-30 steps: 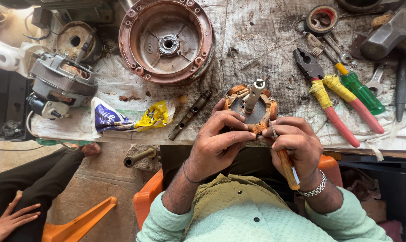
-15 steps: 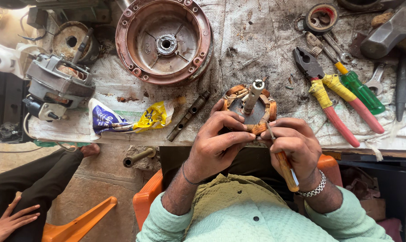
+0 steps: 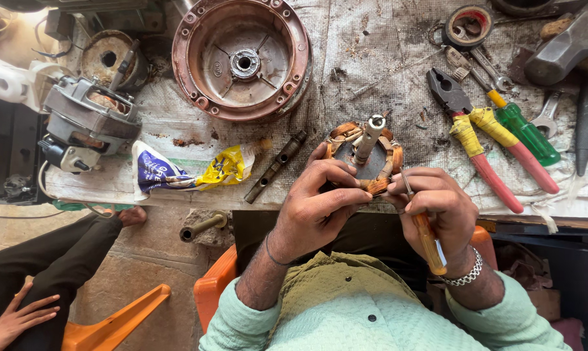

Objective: The person uses a screwdriver to carefully pry and adjust copper windings on a motor stator. They repeatedly probe and separate the coils around the central shaft while holding the stator steady with their other hand.

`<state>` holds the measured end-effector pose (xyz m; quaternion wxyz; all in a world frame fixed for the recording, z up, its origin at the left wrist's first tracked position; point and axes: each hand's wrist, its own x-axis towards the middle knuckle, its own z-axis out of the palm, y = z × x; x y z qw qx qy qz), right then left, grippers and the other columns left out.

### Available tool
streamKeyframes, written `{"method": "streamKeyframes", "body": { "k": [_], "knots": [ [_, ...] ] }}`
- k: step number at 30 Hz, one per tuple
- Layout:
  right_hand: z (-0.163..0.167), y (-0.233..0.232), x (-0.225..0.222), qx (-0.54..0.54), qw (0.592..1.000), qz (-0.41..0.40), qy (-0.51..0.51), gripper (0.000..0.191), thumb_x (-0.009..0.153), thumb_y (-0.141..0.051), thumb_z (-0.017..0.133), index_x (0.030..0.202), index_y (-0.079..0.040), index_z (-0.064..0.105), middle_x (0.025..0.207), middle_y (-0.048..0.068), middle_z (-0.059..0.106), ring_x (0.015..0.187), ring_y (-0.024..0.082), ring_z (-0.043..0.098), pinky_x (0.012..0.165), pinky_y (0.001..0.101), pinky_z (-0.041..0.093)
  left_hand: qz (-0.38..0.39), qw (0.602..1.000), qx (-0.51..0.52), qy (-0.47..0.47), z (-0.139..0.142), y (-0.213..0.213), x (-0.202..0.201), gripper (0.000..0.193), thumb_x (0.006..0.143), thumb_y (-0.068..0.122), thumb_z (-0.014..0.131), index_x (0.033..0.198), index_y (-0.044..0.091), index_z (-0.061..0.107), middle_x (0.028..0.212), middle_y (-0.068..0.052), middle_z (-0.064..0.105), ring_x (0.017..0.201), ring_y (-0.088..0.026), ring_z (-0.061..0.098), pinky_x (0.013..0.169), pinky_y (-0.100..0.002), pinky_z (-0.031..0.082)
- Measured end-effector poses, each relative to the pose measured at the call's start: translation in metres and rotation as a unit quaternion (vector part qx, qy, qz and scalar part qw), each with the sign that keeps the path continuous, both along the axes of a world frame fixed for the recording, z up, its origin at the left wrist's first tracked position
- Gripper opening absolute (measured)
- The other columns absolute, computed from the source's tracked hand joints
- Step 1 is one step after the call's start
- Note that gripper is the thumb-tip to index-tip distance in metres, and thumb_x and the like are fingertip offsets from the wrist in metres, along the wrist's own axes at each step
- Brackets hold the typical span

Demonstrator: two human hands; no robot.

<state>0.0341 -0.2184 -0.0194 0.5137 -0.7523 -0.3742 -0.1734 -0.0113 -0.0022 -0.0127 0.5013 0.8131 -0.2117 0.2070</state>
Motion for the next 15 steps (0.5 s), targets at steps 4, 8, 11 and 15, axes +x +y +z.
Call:
{"method": "streamKeyframes", "body": {
  "k": [4, 8, 11, 15],
  "knots": [
    [-0.0036, 0.0009, 0.0002, 0.019, 1.0, -0.002, 0.005, 0.044, 0.084, 0.013, 0.078, 0.101, -0.01, 0.045, 0.103, 0.011, 0.07, 0.101, 0.025, 0.073, 0.085, 0.0351, 0.062, -0.003, 1.0, 0.011, 0.001, 0.0003, 0.0008, 0.0004, 0.03, 0.081, -0.004, 0.081, 0.104, 0.014, 0.075, 0.104, -0.002, 0.063, 0.114, -0.021, 0.067, 0.129, -0.056, 0.035],
    [-0.0078, 0.0026, -0.0011, 0.037, 0.999, -0.007, 0.013, 0.046, 0.086, 0.012, 0.08, 0.103, -0.01, 0.043, 0.104, 0.011, 0.07, 0.1, 0.024, 0.073, 0.083, 0.033, 0.061, 0.0, 1.0, 0.005, 0.002, 0.0002, 0.0, -0.0003, 0.028, 0.083, -0.003, 0.082, 0.104, 0.015, 0.074, 0.104, -0.002, 0.061, 0.114, -0.021, 0.066, 0.129, -0.056, 0.035],
    [-0.0089, 0.0012, -0.0018, 0.04, 0.999, -0.006, 0.019, 0.046, 0.086, 0.011, 0.08, 0.103, -0.01, 0.043, 0.104, 0.011, 0.07, 0.101, 0.024, 0.073, 0.084, 0.0327, 0.061, -0.001, 1.0, 0.004, 0.002, 0.0002, -0.0001, -0.0004, 0.028, 0.084, -0.002, 0.083, 0.104, 0.015, 0.074, 0.104, -0.002, 0.061, 0.115, -0.021, 0.066, 0.129, -0.056, 0.035],
    [-0.0104, -0.0006, -0.0013, 0.039, 0.999, -0.001, 0.018, 0.046, 0.087, 0.01, 0.08, 0.104, -0.01, 0.043, 0.106, 0.012, 0.07, 0.103, 0.024, 0.073, 0.085, 0.0332, 0.061, -0.001, 1.0, 0.004, 0.003, 0.0004, -0.0001, -0.0002, 0.028, 0.084, -0.003, 0.082, 0.105, 0.015, 0.075, 0.104, -0.002, 0.062, 0.113, -0.02, 0.066, 0.129, -0.056, 0.035]
  ]
}}
